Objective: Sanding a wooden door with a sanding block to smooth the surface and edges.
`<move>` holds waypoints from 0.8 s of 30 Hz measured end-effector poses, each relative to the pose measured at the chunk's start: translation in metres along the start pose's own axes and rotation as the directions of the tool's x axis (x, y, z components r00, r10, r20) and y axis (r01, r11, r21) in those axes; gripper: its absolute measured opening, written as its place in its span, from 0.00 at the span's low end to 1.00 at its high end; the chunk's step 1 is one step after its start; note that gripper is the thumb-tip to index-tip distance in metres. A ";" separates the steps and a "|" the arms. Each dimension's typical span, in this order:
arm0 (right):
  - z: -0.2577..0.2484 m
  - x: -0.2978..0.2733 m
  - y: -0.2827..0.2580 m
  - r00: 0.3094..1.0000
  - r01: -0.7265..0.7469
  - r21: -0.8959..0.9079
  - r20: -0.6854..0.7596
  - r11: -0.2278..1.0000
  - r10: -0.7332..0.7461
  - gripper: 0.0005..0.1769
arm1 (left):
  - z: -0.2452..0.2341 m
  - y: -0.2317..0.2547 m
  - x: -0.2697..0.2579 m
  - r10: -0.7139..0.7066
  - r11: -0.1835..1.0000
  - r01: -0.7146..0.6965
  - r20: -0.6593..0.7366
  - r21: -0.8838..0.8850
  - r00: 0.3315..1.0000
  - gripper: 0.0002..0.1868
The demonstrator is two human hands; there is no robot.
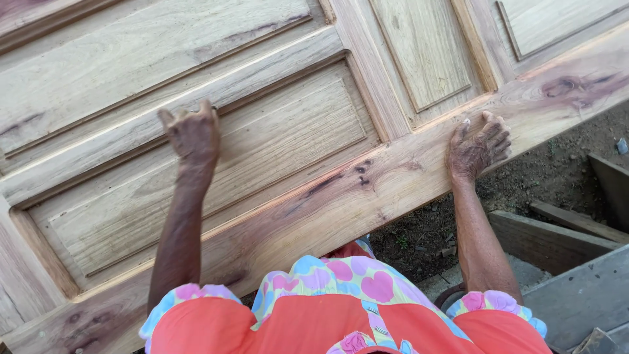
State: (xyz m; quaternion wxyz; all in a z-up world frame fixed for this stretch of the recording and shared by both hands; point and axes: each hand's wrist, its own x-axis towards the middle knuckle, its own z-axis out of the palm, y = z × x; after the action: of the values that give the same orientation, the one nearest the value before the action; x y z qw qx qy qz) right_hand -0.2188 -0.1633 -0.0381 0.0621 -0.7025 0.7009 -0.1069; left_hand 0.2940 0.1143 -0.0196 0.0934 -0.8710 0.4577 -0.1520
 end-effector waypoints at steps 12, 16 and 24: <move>0.026 0.009 0.018 0.975 -0.145 -0.114 0.153 0.983 0.162 0.49 | -0.018 -0.020 -0.019 0.258 0.932 -0.337 -0.410 -0.131 0.875 0.05; 0.030 0.011 0.023 0.980 -0.127 -0.100 0.138 0.987 0.140 0.48 | -0.028 -0.033 -0.026 0.197 0.917 -0.339 -0.500 -0.209 0.843 0.07; 0.012 0.005 0.003 0.979 -0.141 -0.083 0.136 0.987 0.151 0.47 | 0.024 -0.051 -0.013 0.379 0.888 -0.459 -0.549 -0.009 0.745 0.19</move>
State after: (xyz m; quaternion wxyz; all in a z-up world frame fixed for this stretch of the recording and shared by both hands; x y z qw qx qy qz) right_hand -0.2189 -0.1691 -0.0506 0.0938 -0.6567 0.7478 -0.0264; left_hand 0.3347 0.1546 -0.0289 -0.0682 -0.6727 0.6591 -0.3292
